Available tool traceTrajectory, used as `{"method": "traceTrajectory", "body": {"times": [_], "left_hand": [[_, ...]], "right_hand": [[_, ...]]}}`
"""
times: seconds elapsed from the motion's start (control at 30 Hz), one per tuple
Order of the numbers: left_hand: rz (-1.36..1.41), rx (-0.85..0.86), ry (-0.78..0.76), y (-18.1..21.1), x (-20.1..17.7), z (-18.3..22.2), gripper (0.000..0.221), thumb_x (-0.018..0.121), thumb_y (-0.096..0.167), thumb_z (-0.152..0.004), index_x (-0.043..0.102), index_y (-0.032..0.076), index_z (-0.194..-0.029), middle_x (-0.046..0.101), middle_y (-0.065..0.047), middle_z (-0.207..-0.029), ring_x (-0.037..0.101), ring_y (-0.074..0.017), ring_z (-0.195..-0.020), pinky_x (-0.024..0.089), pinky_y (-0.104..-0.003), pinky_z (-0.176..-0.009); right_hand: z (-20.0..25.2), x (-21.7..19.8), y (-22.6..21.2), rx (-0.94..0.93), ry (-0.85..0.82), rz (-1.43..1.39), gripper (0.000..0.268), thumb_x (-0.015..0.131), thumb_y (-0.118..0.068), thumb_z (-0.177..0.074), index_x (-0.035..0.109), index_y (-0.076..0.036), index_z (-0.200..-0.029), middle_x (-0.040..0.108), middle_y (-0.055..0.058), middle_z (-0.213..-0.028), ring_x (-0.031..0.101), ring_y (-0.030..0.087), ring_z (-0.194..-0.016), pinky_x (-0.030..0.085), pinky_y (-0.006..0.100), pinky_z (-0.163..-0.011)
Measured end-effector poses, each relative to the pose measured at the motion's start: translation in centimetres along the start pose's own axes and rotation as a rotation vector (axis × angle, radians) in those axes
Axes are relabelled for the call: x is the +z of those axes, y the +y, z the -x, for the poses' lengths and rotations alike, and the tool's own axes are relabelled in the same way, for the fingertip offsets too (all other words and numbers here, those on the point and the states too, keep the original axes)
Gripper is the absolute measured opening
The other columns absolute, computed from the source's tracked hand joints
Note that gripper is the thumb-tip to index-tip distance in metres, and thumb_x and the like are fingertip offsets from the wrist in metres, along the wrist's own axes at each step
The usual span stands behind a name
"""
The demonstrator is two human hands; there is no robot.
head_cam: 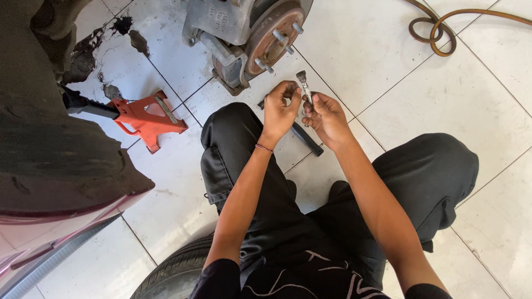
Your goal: Inspect and reinstall a brake slider pin into the brake caliper assembly.
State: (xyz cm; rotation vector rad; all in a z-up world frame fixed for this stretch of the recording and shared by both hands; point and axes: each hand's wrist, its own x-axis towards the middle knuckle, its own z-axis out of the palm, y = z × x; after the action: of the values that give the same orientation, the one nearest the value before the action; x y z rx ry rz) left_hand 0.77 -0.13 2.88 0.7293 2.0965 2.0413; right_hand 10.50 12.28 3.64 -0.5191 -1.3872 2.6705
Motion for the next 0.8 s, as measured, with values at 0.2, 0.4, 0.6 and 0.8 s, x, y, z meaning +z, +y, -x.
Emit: {"method": "traceTrajectory", "body": {"times": [0.2, 0.4, 0.6, 0.8], "left_hand": [[-0.027, 0.056, 0.057, -0.9, -0.3, -0.4, 0.008, 0.069, 0.006, -0.095, 0.066, -0.002, -0.096, 0.069, -0.006, -0.078, 0.062, -0.0080, -0.068, 0.053, -0.026, -0.065], [0.015, -0.110, 0.007, -1.1, -0.9, -0.5, 0.024, 0.067, 0.018, -0.103, 0.070, -0.004, -0.095, 0.069, -0.006, -0.074, 0.058, -0.0083, -0.066, 0.049, -0.026, -0.062], [0.278, -0.043, -0.115, -2.3, -1.4, -0.7, 0.030, 0.055, 0.022, -0.110, 0.068, -0.005, -0.113, 0.074, -0.006, -0.093, 0.064, -0.0096, -0.079, 0.056, -0.026, -0.074], [0.298, -0.070, -0.067, -2.2, -2.2, -0.2, 0.028, 0.058, 0.016, -0.106, 0.068, -0.007, -0.120, 0.077, -0.009, -0.100, 0.069, -0.0101, -0.083, 0.058, -0.027, -0.071]], "right_hand": [[-0.5, -1.3, 0.5, -0.056, -0.067, -0.132, 0.029, 0.060, -0.035, -0.109, 0.065, -0.006, -0.109, 0.058, -0.001, -0.081, 0.052, 0.011, -0.075, 0.051, 0.032, -0.077], [0.4, -0.3, -2.4, -0.145, 0.018, -0.130, 0.027, 0.061, -0.033, -0.106, 0.067, -0.007, -0.109, 0.061, -0.001, -0.086, 0.055, 0.009, -0.078, 0.052, 0.032, -0.076], [0.1, -0.2, -2.3, -0.225, 0.129, 0.083, 0.020, 0.073, -0.025, -0.101, 0.066, -0.007, -0.108, 0.066, 0.000, -0.094, 0.060, 0.009, -0.086, 0.053, 0.029, -0.078], [-1.7, -1.5, -0.5, -0.330, 0.382, 0.685, 0.015, 0.072, -0.017, -0.101, 0.071, -0.002, -0.101, 0.072, 0.003, -0.087, 0.062, 0.011, -0.077, 0.051, 0.029, -0.069]]}}
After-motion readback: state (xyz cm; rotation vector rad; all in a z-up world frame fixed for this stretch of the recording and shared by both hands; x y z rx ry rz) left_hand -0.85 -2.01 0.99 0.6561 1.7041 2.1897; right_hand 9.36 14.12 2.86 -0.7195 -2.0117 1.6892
